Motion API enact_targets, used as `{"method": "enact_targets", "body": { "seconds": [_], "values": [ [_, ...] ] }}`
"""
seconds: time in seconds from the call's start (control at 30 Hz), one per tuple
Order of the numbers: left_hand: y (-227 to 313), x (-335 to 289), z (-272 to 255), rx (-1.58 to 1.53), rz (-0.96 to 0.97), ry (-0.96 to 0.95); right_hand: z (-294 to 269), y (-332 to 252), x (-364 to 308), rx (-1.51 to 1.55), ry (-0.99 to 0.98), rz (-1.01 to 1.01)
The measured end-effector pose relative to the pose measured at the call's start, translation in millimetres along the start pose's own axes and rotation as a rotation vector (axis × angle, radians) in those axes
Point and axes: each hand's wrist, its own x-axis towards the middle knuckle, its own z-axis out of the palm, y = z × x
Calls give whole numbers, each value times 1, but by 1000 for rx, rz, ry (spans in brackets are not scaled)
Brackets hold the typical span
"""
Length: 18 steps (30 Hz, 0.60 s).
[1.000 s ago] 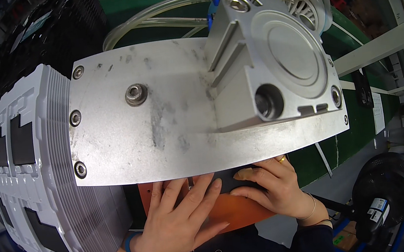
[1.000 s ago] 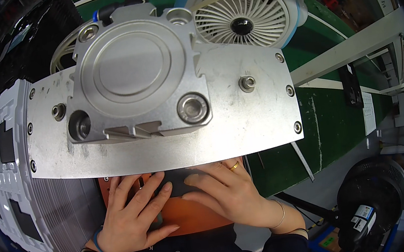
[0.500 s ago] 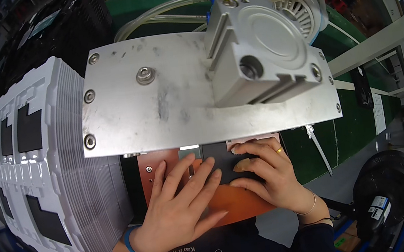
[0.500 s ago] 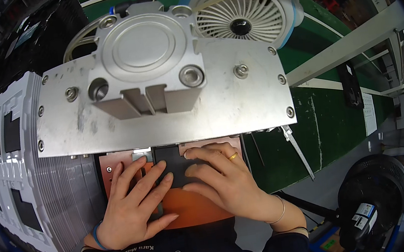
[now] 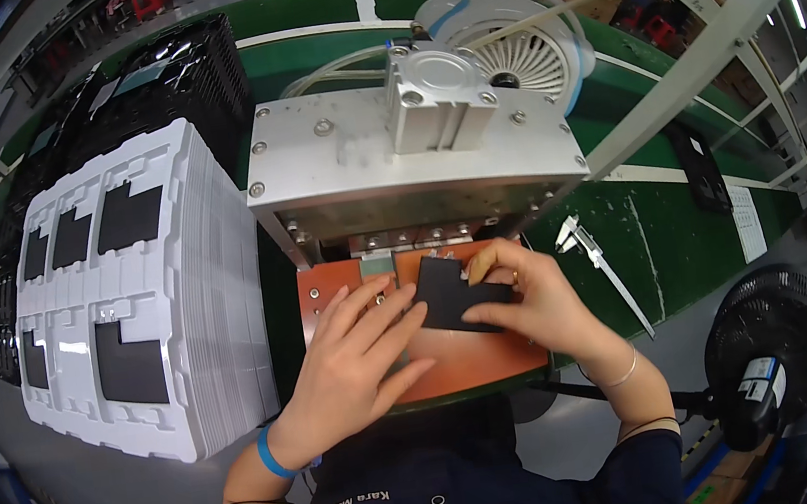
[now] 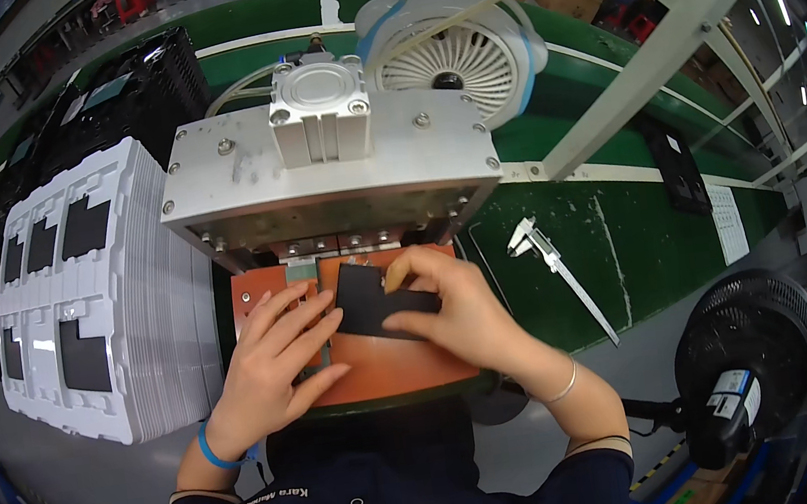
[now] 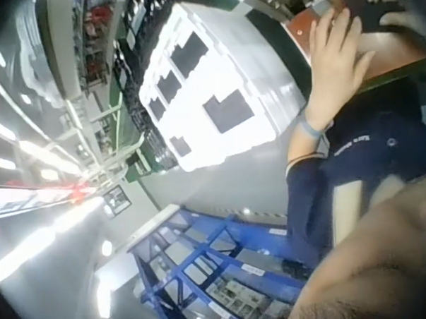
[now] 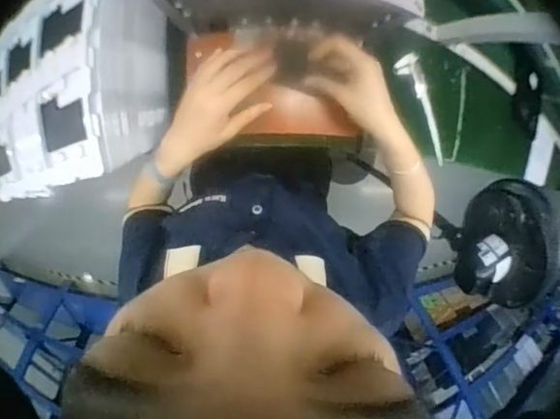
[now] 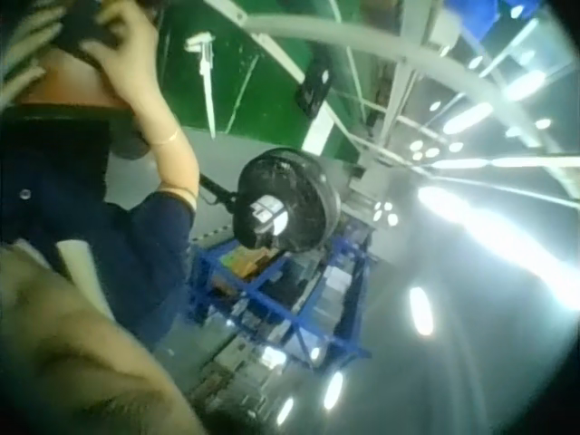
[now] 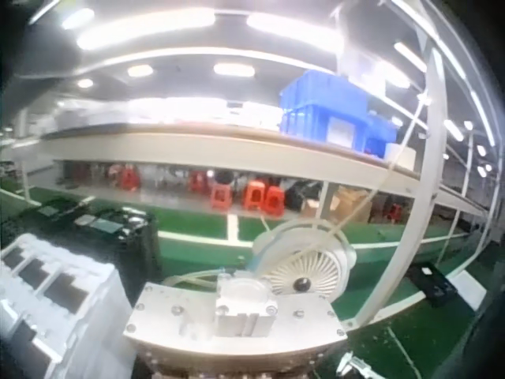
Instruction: The person repeatedly picks up small black rectangular components from a white tray and places them into a press machine. They operate the machine to press the components, then remove them and return them to the tray. The person also uses a caliper to measure one of the components during the process.
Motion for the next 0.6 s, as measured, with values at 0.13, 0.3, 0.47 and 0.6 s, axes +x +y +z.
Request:
{"method": "enact_targets", "body": {
  "seconds": [0.13,0.3,0.47,0.6],
  "values": [
    [11,-3,0,-13,27,32,-25,12,0,400,13,315],
    [20,-12,-5,-29,57,68,-36,14,-16,562,64,479],
    [27,-14,-7,-87,1,171,-25,0,-29,553,54,319],
    [43,-5,-8,-524,-366,139,7,-13,-42,558,15,202]
  ]
}}
